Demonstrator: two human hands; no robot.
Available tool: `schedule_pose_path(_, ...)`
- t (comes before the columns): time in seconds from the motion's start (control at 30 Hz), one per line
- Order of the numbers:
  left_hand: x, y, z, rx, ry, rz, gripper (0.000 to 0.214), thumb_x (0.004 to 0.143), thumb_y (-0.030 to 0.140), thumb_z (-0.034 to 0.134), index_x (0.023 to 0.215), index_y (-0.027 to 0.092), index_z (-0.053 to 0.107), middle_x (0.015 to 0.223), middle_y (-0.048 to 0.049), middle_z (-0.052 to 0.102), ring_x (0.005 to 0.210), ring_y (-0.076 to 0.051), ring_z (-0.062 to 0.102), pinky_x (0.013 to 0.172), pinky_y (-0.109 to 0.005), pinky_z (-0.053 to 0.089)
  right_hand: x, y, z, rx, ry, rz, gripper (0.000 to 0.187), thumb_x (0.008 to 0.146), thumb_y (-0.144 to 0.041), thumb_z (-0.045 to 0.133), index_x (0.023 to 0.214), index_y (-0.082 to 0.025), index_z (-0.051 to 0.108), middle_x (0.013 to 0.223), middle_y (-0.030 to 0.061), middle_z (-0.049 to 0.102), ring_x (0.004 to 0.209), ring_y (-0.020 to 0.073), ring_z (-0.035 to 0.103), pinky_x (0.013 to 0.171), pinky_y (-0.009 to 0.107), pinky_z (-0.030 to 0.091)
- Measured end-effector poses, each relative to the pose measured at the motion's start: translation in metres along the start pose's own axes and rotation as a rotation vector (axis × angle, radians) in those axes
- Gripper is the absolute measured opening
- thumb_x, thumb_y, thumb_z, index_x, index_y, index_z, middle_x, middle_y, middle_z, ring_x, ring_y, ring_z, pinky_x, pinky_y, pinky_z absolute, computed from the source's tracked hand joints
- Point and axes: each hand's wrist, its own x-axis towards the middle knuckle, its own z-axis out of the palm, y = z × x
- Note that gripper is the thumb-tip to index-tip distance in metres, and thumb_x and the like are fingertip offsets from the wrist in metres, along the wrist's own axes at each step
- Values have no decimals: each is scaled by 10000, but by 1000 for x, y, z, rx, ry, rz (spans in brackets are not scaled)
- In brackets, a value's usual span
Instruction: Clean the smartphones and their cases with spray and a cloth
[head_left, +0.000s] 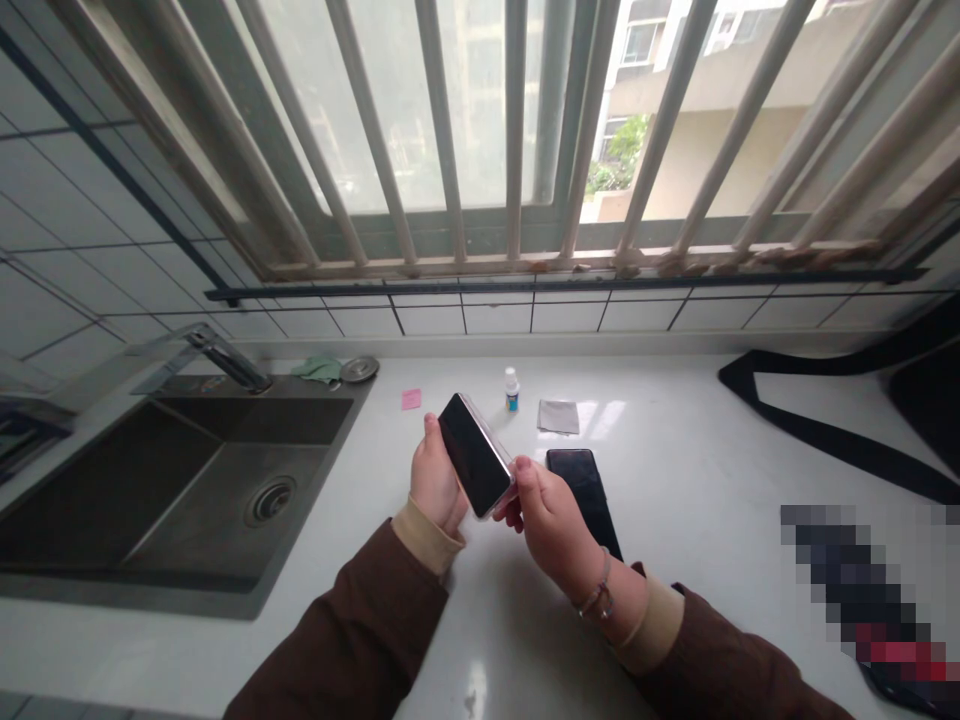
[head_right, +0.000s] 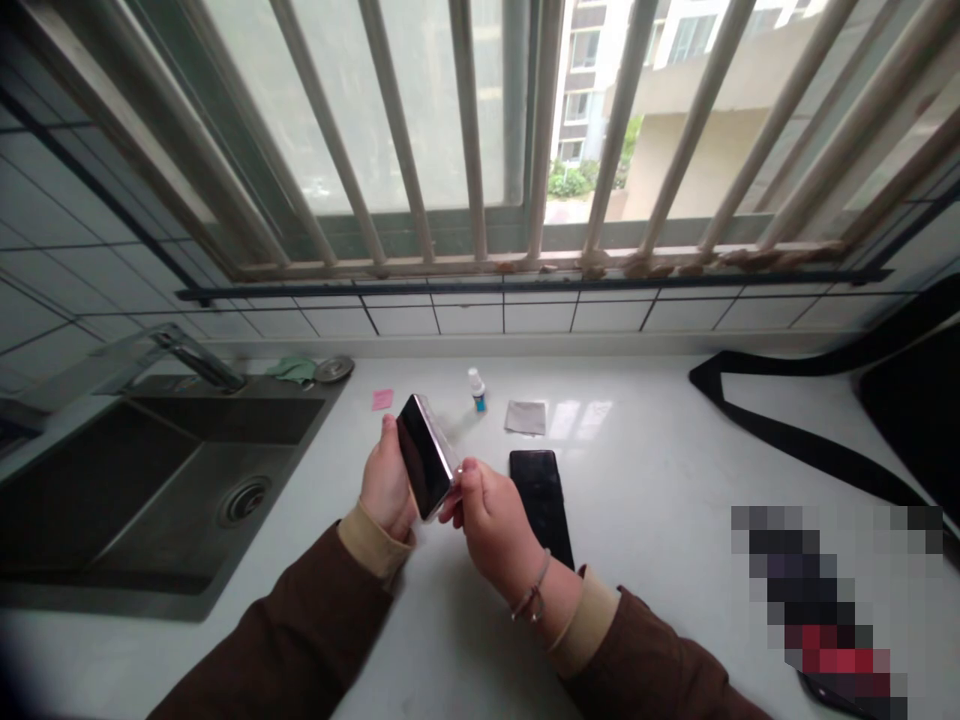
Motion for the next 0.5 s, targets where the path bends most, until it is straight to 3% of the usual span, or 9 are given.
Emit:
schedule_pose_path(0.1, -3, 6, 1, -47, -15, -75, 543, 938, 726, 577, 944, 189, 652, 743, -42, 695, 623, -218, 664, 654, -377, 583, 1, 4, 0, -4, -23, 19, 664, 1068, -708, 274, 753, -218, 594, 636, 47, 695, 517, 145, 568, 526, 268, 437)
schedule_pose_path(0.2, -8, 12, 5, -104, -143, -145, 676, 917, 813, 497, 966, 172, 705, 775, -93, 719, 648, -251, 682, 643, -403, 592, 3, 8, 1, 36, -35, 39, 670, 1064, -712, 276, 740, -214, 586, 632, 43, 679, 492, 137, 546, 512, 270, 428)
schedule_pose_path(0.3, -13, 16, 8, -135, -284, -156, 849, 924, 857, 384, 1074, 104, 746, 964, -175, 766, 741, -263, 718, 698, -405, 611, 5, 11, 3, 112, -46, 73, 679, 1056, -727, 264, 729, -216, 568, 629, 36, 662, 469, 129, 526, 486, 266, 413)
schedule_pose_path(0.4, -16, 17, 10, -167, -356, -170, 857, 961, 823, 338, 1151, 95, 747, 1150, -207, 756, 898, -282, 745, 848, -436, 621, 7, 13, 3, 108, -51, 96, 684, 1064, -711, 239, 733, -214, 572, 619, 27, 645, 463, 128, 525, 479, 264, 407)
schedule_pose_path(0.5, -15, 17, 10, -167, -336, -197, 801, 975, 792, 368, 1083, 100, 756, 1018, -177, 765, 867, -277, 744, 839, -438, 626, 9, 11, -2, -8, -51, 89, 605, 1088, -638, 282, 800, -212, 602, 569, -8, 603, 478, 136, 542, 516, 263, 427)
